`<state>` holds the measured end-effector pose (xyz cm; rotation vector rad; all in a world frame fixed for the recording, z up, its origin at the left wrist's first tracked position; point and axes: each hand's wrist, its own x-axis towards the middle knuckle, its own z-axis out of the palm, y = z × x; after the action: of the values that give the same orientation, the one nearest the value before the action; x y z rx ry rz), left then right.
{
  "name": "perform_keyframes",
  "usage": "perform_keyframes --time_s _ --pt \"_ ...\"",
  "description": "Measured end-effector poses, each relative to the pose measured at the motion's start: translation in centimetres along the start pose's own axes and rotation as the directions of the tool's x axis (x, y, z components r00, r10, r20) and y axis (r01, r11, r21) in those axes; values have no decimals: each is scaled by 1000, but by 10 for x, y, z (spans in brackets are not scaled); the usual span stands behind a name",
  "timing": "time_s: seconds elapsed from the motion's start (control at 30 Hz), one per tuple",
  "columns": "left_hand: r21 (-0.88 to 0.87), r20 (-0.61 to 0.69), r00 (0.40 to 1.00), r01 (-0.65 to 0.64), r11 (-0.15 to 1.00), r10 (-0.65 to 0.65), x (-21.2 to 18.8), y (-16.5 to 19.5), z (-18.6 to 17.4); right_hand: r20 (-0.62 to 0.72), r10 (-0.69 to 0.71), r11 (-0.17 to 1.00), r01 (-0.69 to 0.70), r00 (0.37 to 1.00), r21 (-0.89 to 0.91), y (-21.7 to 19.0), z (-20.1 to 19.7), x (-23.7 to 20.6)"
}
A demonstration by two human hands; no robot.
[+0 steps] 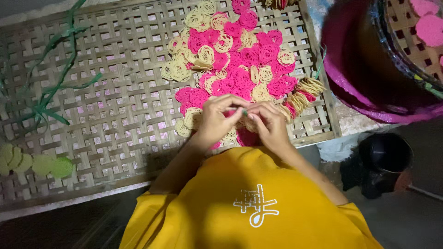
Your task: The person gathers pink and cream curled paper rosettes from a woven bamboo tray and binds them together with a green tie by hand to form decorative flower puffs. They attach each finished flower to a standing rack of similar flowers beside the tray.
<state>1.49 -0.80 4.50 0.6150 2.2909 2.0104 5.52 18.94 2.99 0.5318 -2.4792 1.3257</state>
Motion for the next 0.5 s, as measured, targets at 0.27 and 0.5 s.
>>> perform_keyframes --time_s 0.27,0.5 --pt "630 -100 994 94 771 -40 -8 -65 -46 95 365 709 -342 926 617 32 13 -14" --pt "556 -180 963 267 787 -200 -14 -100 -39 139 404 691 -401 904 601 29 27 -10"
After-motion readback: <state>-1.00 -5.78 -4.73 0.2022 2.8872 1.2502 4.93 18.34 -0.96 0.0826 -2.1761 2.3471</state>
